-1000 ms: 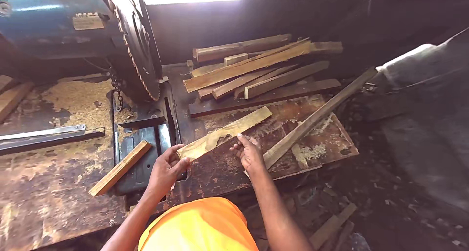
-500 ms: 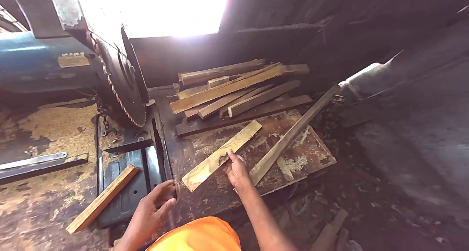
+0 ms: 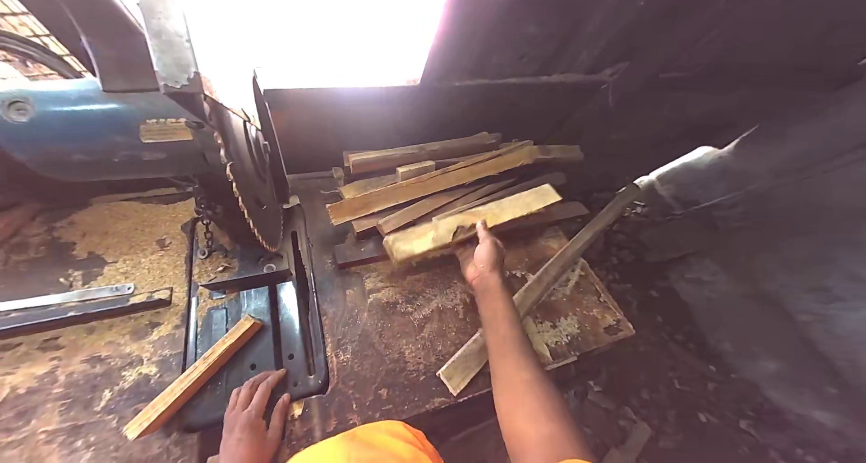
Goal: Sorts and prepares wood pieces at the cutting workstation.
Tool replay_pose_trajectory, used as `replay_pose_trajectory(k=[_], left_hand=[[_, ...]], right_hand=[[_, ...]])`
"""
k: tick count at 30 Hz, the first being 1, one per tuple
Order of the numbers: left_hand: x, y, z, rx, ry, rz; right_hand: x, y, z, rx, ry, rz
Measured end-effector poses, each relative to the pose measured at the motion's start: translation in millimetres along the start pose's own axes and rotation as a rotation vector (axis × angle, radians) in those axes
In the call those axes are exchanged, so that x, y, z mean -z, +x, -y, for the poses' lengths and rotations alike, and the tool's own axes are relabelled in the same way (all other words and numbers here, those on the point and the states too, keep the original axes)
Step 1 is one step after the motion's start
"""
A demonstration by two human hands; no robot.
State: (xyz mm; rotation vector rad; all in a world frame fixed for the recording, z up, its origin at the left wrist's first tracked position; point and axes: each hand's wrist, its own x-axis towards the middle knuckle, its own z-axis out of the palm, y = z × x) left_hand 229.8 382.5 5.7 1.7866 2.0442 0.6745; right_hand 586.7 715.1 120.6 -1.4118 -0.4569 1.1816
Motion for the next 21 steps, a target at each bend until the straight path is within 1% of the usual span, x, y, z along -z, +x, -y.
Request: replay_pose_trajectory(k=[1, 2, 3, 5, 7, 10, 12, 14, 16, 18, 21], left_hand=[[-9, -4, 4, -0.025, 0.024, -0.057], [-15, -7, 6, -0.04, 0.04, -0.09], [-16, -8, 6, -0.046, 0.048, -0.101], [-15, -6, 5, -0.045, 0.036, -0.089], [-16, -5, 6, -0.031, 0.024, -0.085], [-18, -6, 7, -0.02, 0.03, -0.089], [-18, -5, 7, -0.023, 0.041, -0.095], [-19, -4, 8, -0.028, 0.046, -0.106], [-20, -3, 8, -0.029, 0.039, -0.113], [-20, -2, 8, -0.032, 0.038, -0.117], [-19, -2, 5, -0.048, 0.044, -0.111]], right_hand=[[-4, 12, 6, 0.025, -0.081, 0.051], [-7, 22, 10, 0.031, -0.207, 0.059], [-9, 29, 13, 0.023, -0.34, 0.055], [-12, 36, 11, 0.047, -0.507, 0.042], [-15, 37, 7, 0.094, -0.562, 0.069], [-15, 35, -5, 0.087, -0.566, 0.119], [-8, 28, -13, 0.093, -0.566, 0.124], [6, 18, -20, 0.125, -0.579, 0.121], [28, 7, -26, 0.174, -0.609, 0.075], [60, -3, -30, 0.221, -0.639, -0.008], [123, -14, -35, 0.285, -0.71, -0.162]])
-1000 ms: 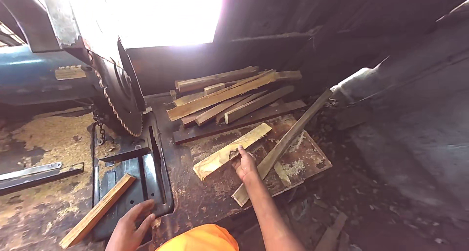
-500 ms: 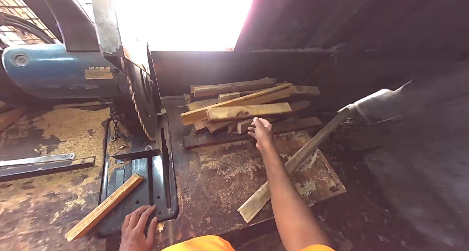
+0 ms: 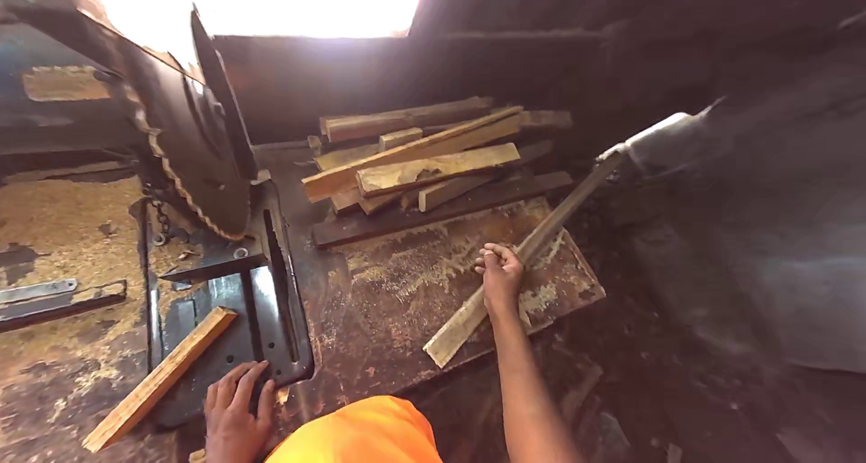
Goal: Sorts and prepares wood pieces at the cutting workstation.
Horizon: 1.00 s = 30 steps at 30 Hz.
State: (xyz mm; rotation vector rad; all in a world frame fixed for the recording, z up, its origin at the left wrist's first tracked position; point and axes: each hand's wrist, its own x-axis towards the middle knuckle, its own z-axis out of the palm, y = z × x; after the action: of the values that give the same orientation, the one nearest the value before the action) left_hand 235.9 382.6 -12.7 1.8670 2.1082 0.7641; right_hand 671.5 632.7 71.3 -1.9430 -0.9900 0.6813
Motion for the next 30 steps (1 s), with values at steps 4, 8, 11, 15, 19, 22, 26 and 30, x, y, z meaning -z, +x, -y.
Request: replay_pose_trajectory(k=[4, 8, 11, 15, 19, 22, 26, 30], left_hand=[[2, 3, -2, -0.013, 0.029, 0.006], [3, 18, -6, -0.106, -0.003, 0.073], [-4, 47, -18, -0.127, -0.014, 0.128], [-27, 85, -25, -0.074, 0.032, 0.148], [-31, 89, -24, -0.072, 0.054, 0.115], [-27, 89, -27, -0.041, 0.031, 0.156], [-27, 94, -30, 0.002, 0.023, 0.199], [-28, 93, -33, 0.019, 0.05, 0.207]], right_hand=[[37, -13, -40, 0.048, -0.129, -0.069], [26, -17, -14, 0.109, -0.137, -0.011], [-13, 3, 57, 0.358, -0.147, 0.178], [-91, 65, 174, 0.689, -0.336, 0.369], [-175, 156, 243, 0.797, -0.662, 0.517], [-224, 216, 254, 0.686, -0.894, 0.649], [-245, 240, 253, 0.369, -1.161, 0.789], [-245, 242, 255, 0.384, -1.277, 0.92]])
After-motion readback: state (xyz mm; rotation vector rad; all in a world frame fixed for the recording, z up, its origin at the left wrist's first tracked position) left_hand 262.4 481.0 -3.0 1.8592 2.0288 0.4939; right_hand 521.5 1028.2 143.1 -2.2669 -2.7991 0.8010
